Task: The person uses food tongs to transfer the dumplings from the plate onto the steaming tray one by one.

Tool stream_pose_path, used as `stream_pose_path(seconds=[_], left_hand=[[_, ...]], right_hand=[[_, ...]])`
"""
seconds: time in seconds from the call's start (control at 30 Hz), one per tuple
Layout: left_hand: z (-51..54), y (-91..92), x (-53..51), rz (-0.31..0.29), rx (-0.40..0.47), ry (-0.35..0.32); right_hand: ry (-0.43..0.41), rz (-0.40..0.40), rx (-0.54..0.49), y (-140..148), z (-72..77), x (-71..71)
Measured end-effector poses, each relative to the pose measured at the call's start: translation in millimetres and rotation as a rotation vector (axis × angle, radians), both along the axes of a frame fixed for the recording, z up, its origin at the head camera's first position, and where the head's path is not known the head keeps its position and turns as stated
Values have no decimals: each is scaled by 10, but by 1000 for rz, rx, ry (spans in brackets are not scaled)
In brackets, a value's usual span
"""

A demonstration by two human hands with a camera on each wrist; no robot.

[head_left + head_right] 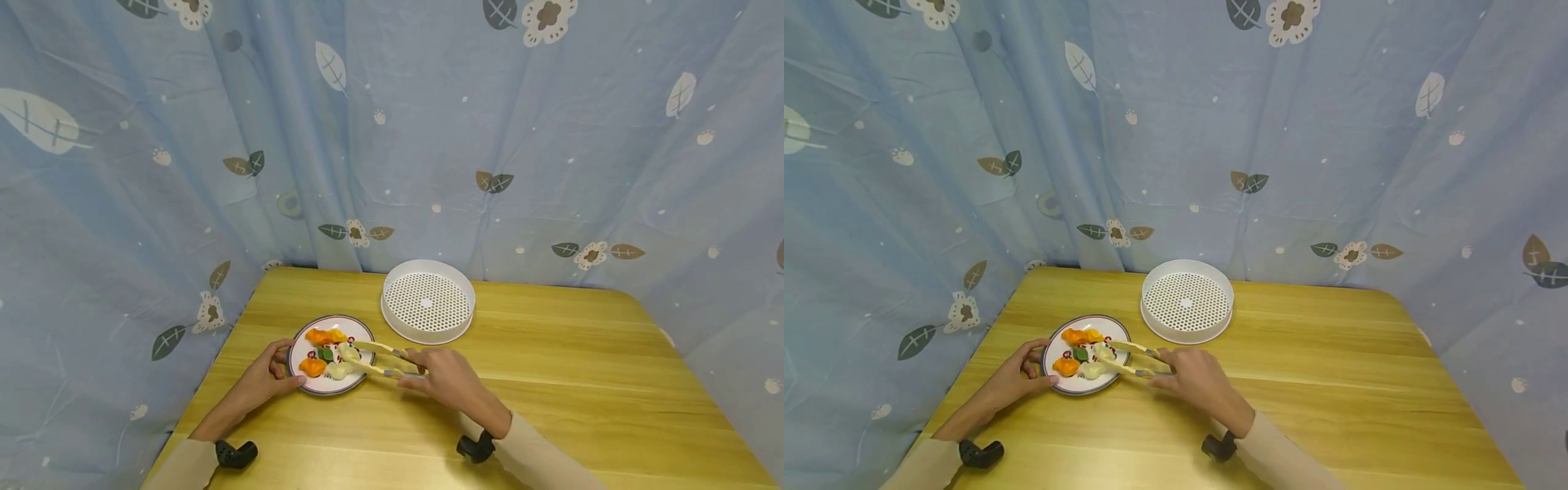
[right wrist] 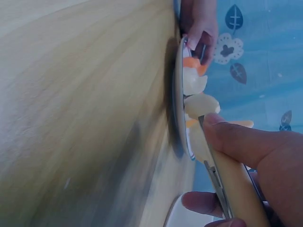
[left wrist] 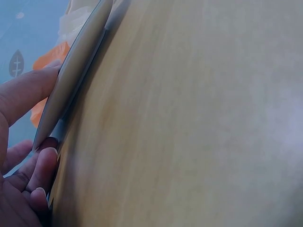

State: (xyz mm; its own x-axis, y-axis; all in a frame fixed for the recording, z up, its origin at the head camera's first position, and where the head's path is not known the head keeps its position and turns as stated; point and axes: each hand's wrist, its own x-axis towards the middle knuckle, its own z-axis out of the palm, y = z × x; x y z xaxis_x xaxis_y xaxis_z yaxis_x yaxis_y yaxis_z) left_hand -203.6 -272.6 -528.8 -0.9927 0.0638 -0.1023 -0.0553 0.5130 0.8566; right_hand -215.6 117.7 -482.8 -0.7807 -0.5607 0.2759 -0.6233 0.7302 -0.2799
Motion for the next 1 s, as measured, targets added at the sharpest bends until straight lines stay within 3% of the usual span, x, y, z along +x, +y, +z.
stream_pose_path(seconds=[0.37, 1.0], left_hand=[[-11, -18, -4, -13, 43, 0], [-3, -19, 0, -15, 59, 7]], right_hand=[[-20, 30, 0, -59, 20, -11], [18, -10, -58, 54, 55, -2]])
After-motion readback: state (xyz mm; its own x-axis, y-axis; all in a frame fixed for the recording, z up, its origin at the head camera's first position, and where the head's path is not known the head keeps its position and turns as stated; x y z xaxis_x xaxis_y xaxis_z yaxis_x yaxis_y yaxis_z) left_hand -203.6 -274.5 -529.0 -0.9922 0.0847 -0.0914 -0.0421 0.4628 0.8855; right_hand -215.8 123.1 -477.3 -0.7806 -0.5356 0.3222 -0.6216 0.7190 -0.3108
